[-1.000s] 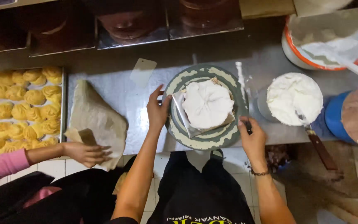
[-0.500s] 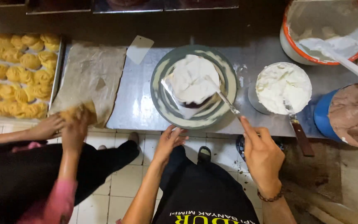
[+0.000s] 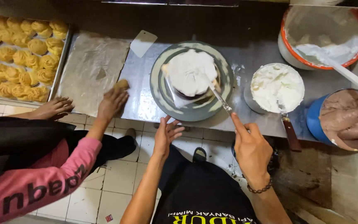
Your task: Applying and smoothing cream on a cake base using a turntable and spatula.
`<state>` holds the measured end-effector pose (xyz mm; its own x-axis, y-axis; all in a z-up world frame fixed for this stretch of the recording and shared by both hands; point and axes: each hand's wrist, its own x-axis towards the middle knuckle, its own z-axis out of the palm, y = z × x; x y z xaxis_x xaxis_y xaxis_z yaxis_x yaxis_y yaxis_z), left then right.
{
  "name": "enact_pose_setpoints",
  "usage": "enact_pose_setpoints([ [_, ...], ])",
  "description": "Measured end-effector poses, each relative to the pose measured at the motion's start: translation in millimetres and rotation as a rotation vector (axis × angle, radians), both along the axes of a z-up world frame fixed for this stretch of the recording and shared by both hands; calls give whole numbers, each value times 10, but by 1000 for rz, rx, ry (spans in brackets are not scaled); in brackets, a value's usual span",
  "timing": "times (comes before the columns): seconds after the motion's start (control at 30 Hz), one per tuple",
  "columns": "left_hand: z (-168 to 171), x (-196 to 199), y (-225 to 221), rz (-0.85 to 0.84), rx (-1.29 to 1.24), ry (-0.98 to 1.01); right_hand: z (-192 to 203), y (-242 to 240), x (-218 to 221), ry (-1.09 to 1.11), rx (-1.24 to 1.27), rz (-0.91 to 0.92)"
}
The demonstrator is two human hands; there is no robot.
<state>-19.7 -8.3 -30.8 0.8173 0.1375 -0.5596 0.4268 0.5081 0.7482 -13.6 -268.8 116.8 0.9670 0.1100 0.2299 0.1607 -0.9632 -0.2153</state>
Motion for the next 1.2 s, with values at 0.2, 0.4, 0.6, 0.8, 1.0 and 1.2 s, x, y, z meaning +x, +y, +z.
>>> enact_pose_setpoints([
  [0.2,-45,69,9,11,-24,3,-8,24,8,30,11,3],
  [0.4,69,214,123,73,-1,-32,-26,62,30,68,31,9],
  [0.6,125,225,187,113,4,-44,-40,127,10,83,17,1],
  [0.8,-24,245,235,135,-24,-33,-39,169,7,98,59,22],
  [1.0,9,317,224,149,-28,-29,-6,211,3,93,77,28],
  [1.2,-172,312,73,166,-37,-2,-34,204,-7,108,117,43],
])
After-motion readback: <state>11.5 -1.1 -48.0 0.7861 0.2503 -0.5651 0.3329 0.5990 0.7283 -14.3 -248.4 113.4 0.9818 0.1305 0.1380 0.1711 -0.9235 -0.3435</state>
